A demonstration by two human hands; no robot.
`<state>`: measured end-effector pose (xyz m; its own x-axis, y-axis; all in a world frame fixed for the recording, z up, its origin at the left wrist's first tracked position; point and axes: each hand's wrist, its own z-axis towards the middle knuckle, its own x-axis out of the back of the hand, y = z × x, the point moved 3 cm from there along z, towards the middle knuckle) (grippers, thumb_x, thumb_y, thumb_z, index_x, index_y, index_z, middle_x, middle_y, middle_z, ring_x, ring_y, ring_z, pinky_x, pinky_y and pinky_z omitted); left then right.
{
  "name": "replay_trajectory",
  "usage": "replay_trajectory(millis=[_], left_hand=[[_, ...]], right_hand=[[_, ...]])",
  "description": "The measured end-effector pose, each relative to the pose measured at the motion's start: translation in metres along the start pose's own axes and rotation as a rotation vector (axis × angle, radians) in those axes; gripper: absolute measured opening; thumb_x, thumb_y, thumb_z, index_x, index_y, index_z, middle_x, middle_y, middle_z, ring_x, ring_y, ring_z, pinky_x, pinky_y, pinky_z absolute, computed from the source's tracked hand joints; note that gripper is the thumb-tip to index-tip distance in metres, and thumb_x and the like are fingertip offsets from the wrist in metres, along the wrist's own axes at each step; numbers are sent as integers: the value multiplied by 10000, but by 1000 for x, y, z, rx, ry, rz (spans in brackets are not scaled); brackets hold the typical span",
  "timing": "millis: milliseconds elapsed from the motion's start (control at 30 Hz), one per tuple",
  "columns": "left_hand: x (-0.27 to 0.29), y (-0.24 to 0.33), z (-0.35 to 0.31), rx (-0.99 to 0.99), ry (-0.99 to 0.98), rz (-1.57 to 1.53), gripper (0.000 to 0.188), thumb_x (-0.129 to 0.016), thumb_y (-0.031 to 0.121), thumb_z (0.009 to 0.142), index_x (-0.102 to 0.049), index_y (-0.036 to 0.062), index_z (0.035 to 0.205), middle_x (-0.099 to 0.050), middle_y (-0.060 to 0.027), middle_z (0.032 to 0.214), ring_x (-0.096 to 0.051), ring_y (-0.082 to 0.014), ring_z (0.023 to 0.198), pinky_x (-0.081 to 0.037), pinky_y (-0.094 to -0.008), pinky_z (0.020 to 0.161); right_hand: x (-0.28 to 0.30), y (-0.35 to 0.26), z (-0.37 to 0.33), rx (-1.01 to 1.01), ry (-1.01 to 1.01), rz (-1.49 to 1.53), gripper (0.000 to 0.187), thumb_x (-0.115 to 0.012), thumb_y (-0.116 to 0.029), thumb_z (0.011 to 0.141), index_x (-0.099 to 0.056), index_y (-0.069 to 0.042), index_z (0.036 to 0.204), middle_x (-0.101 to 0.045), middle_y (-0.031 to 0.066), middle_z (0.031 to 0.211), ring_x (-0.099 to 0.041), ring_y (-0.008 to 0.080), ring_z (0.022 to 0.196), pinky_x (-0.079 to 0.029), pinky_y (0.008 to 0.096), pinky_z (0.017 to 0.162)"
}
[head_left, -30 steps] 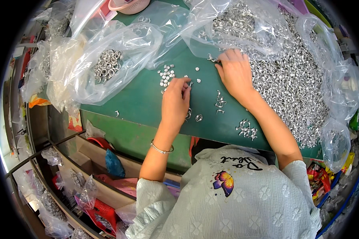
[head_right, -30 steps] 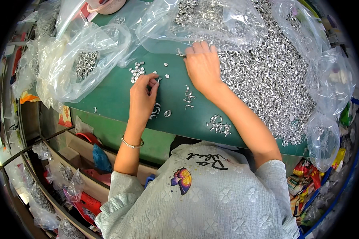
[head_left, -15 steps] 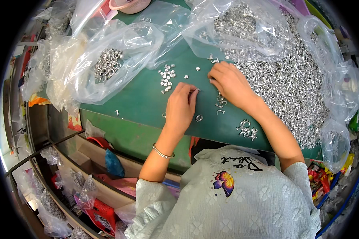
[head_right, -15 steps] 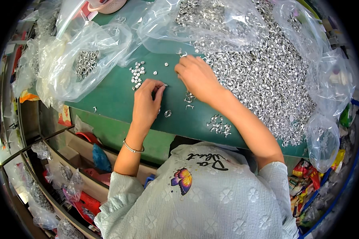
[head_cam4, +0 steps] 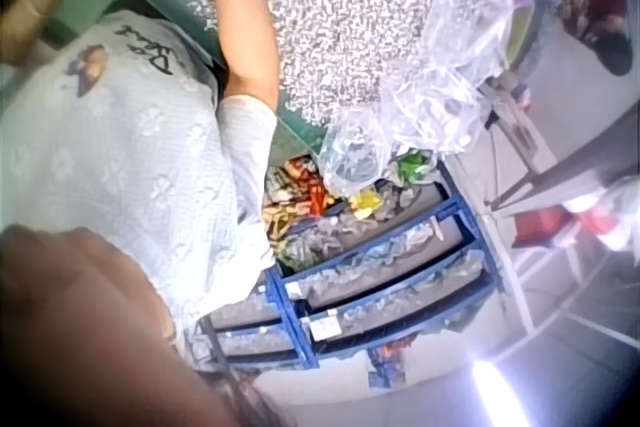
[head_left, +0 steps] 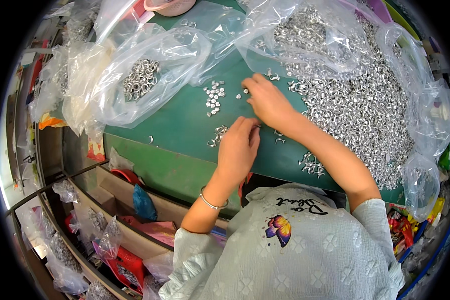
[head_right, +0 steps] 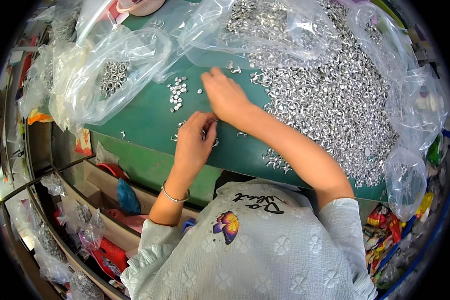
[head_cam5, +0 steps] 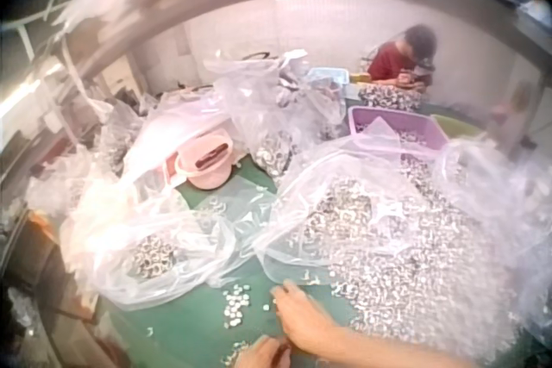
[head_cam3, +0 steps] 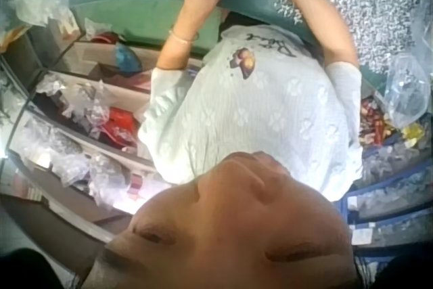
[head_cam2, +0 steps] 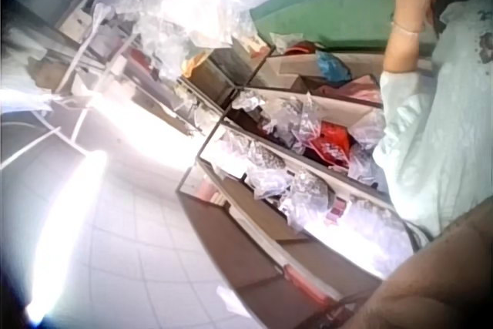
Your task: The person sorts small silver metal components on a green table by hand, moving them from a central pile into smaller groups and placing them into plastic bags.
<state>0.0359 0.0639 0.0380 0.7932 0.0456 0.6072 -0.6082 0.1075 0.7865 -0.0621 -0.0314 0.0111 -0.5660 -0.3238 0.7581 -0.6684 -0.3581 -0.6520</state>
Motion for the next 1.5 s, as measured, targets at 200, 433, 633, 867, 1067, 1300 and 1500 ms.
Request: replay_trajectory(millis=[200, 433, 633, 867, 1067, 1300, 1500], left_hand=[[-2, 3, -9, 112, -48, -51, 148, -618, -37, 828, -620, -17, 975, -596, -149, 863, -595, -325, 735, -481, -391, 647], [-10, 6, -14, 31, -4, -61, 128, -629, -50, 834, -629, -34, 961, -611, -123, 824, -584, -219, 637, -473, -311, 597], [-10, 1, -10, 93, -13, -43, 127, -624, -29, 830, -627, -11, 957, -622, -150, 868, -619, -340, 722, -495, -411, 636], [-10, -3, 7, 118, 24, -142, 79, -642, -26, 821, -640, -20, 900, -620, -140, 791, -615, -279, 659, -482, -363, 591], [-19, -3, 6, 109, 0, -81, 86, -664, 6, 824, -649, -19, 905, -622, -134, 792, -608, -290, 651, -479, -372, 605], [-14, -2, 6, 24, 16, -44, 120, -651, 25, 848, -663, -3, 963, -618, -146, 897, -610, -319, 739, -484, -388, 663], [-20, -1, -7, -74, 35, 112, 203, -687, -24, 795, -650, -10, 994, -620, -114, 927, -600, -275, 787, -479, -357, 719]], right_hand=[[0, 6, 15, 12, 23, 204, 319, -715, 13, 764, -595, 22, 1059, -592, 151, 965, -621, 298, 801, -503, 365, 728], [-22, -14, 28, 103, -27, 376, 369, -666, 0, 821, -578, 27, 1178, -612, 137, 1019, -632, 227, 816, -529, 335, 716], [66, 34, 9, -91, 101, 152, 293, -603, -23, 871, -636, -25, 1162, -676, 115, 975, -653, 209, 776, -537, 329, 713], [51, 40, -8, 300, 217, -123, 337, -618, 38, 778, -617, -8, 1111, -593, 170, 1122, -552, 371, 1081, -454, 421, 923], [51, 25, -61, 273, 11, -81, 399, -580, 116, 708, -616, 10, 1091, -572, 131, 1099, -525, 315, 1072, -442, 397, 922], [61, 22, -85, 253, 11, -104, 422, -561, 123, 696, -618, 30, 1104, -573, 123, 1088, -533, 299, 1030, -449, 383, 912], [50, 22, -80, 206, 32, -17, 358, -554, 109, 742, -621, 36, 1085, -575, 132, 1056, -552, 310, 1008, -471, 389, 870]])
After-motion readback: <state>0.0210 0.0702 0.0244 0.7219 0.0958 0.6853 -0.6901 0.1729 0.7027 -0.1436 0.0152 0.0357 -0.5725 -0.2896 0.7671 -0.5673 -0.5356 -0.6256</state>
